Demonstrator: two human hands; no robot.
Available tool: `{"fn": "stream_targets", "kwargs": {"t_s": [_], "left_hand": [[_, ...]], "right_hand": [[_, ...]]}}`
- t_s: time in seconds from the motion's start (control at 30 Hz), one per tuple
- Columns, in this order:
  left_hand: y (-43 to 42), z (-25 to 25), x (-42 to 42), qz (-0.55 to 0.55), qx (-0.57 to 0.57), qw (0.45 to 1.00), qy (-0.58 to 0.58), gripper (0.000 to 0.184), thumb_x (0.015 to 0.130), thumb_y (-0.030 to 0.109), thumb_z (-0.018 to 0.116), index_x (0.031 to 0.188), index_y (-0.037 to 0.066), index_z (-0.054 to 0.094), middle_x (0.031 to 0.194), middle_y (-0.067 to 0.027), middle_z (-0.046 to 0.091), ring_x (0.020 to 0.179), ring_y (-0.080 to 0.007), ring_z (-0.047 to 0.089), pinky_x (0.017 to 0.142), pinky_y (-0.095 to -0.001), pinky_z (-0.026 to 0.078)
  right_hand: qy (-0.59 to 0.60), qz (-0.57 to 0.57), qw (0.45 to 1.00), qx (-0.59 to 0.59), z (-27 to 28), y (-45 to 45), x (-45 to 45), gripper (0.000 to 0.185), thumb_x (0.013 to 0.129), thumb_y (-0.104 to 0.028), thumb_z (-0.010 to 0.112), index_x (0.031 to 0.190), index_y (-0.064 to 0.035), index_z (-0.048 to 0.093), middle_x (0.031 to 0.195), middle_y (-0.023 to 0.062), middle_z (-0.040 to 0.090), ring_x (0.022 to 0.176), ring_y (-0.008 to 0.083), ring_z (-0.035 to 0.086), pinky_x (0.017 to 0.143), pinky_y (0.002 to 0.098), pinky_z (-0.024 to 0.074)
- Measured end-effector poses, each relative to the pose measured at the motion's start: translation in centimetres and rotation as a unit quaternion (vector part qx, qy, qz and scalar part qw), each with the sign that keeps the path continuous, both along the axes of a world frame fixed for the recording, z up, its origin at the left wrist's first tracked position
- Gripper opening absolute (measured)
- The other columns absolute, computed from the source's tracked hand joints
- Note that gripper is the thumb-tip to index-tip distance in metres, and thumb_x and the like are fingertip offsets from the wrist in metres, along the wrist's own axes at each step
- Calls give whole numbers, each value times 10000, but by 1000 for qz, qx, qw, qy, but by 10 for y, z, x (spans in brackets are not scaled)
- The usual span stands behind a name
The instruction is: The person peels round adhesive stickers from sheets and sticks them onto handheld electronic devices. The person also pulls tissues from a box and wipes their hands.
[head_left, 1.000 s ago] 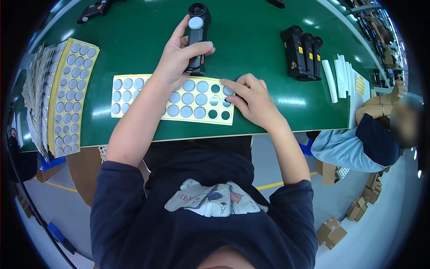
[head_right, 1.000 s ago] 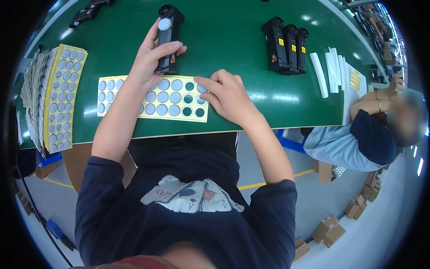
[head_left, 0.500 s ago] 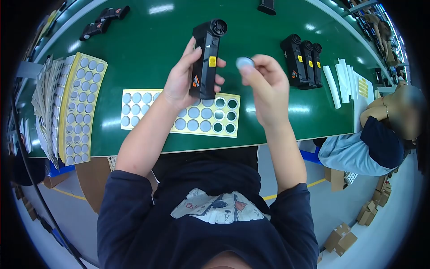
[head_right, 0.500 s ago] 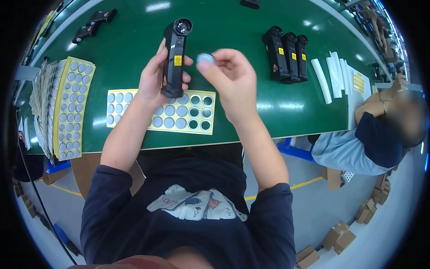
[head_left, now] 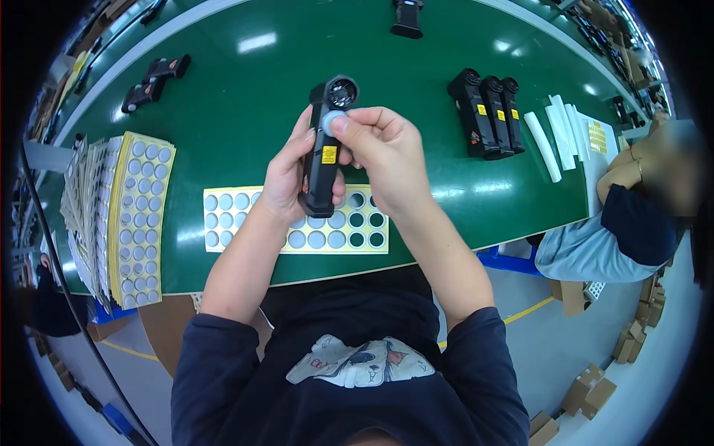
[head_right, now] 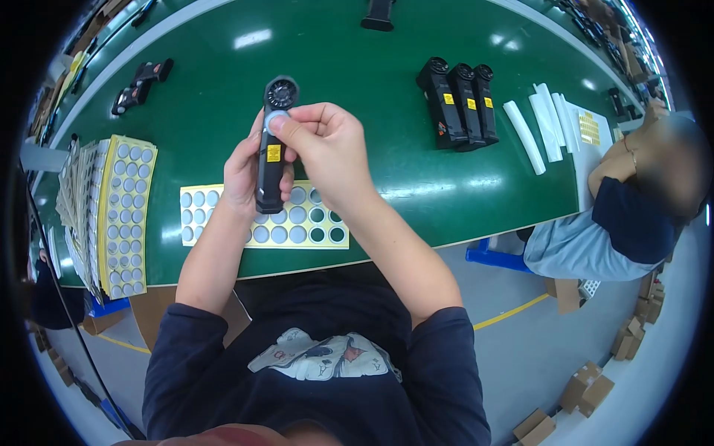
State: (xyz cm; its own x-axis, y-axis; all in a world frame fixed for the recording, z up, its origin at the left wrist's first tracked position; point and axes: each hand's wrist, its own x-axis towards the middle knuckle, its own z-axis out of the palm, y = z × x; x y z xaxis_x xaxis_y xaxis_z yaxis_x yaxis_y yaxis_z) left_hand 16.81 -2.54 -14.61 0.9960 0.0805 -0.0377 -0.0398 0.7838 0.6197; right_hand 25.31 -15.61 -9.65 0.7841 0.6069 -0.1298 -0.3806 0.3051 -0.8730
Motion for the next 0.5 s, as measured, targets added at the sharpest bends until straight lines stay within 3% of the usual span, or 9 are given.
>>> {"fn": "stream_targets", "kwargs": {"t_s": [0.07, 0.13, 0.2, 0.23, 0.3, 0.37, 0.4, 0.47, 0.5], "left_hand": [[2, -6, -1, 2, -22, 1000, 13, 662, 1016, 328, 519, 1589, 211, 208, 953, -171, 642, 557, -283, 683, 476, -381, 604], [0, 7, 7, -6, -18, 1000, -4, 653, 1022, 323, 523, 1590, 217, 220, 959, -166, 647, 552, -283, 680, 467, -379, 596], [0, 22, 12, 54, 97, 990, 92, 629, 1026, 317, 535, 1582, 220, 257, 979, -163, 656, 610, -270, 695, 494, -367, 598], [9, 24, 30, 115, 103, 984, 93, 547, 1030, 318, 542, 1526, 200, 346, 996, -162, 662, 676, -261, 699, 530, -360, 595], [58, 32, 55, 104, 46, 982, 149, 355, 1005, 290, 581, 1269, 60, 524, 1008, -167, 664, 771, -279, 676, 684, -424, 607], [110, 16, 88, 217, 19, 965, 143, 308, 990, 224, 589, 1185, -11, 549, 1042, -199, 651, 883, -334, 671, 825, -493, 612], [144, 12, 95, 180, 37, 972, 149, 302, 1006, 185, 558, 1201, -42, 521, 1106, -220, 624, 983, -370, 665, 938, -531, 588], [159, -8, 96, 298, -42, 923, 239, 296, 975, 92, 592, 1194, -83, 497, 1159, -254, 595, 1126, -387, 621, 1069, -555, 512], [179, -13, 95, 314, 50, 919, 233, 336, 949, 63, 620, 1223, -79, 484, 1144, -237, 599, 1124, -352, 629, 1044, -504, 534]], "right_hand": [[-29, -42, 998, 20, -14, 3, 0, 307, 902, -102, 786, 908, -55, 483, 700, -19, 524, 593, 56, 566, 517, 214, 482], [-11, -21, 1000, -6, -16, -3, 3, 291, 907, -70, 776, 892, -90, 485, 748, 2, 584, 670, 80, 599, 567, 228, 464], [-45, -22, 999, -3, -7, -16, 2, 292, 893, -51, 778, 883, -99, 490, 767, -2, 584, 696, 66, 573, 569, 241, 452], [-214, -38, 976, -3, 5, -28, -5, 265, 863, -67, 795, 897, -96, 533, 793, 3, 590, 695, 73, 575, 573, 250, 450], [-491, -53, 869, 28, 46, -46, -19, 270, 802, -58, 827, 873, -86, 568, 773, 9, 570, 661, 99, 542, 565, 264, 423], [-580, -52, 812, 41, 85, -60, -51, 294, 772, -32, 843, 835, -80, 560, 728, 9, 545, 628, 117, 509, 551, 268, 398], [-557, -72, 825, 61, 93, -65, -80, 238, 767, -111, 817, 854, -104, 595, 768, 16, 557, 650, 142, 515, 554, 293, 382], [-525, -106, 840, 89, 95, -73, -110, 198, 761, -229, 778, 882, -141, 648, 828, 27, 573, 684, 179, 525, 558, 331, 359], [-517, -117, 842, 99, 94, -78, -113, 202, 759, -268, 765, 891, -153, 666, 848, 30, 579, 695, 191, 528, 559, 344, 351]]}}
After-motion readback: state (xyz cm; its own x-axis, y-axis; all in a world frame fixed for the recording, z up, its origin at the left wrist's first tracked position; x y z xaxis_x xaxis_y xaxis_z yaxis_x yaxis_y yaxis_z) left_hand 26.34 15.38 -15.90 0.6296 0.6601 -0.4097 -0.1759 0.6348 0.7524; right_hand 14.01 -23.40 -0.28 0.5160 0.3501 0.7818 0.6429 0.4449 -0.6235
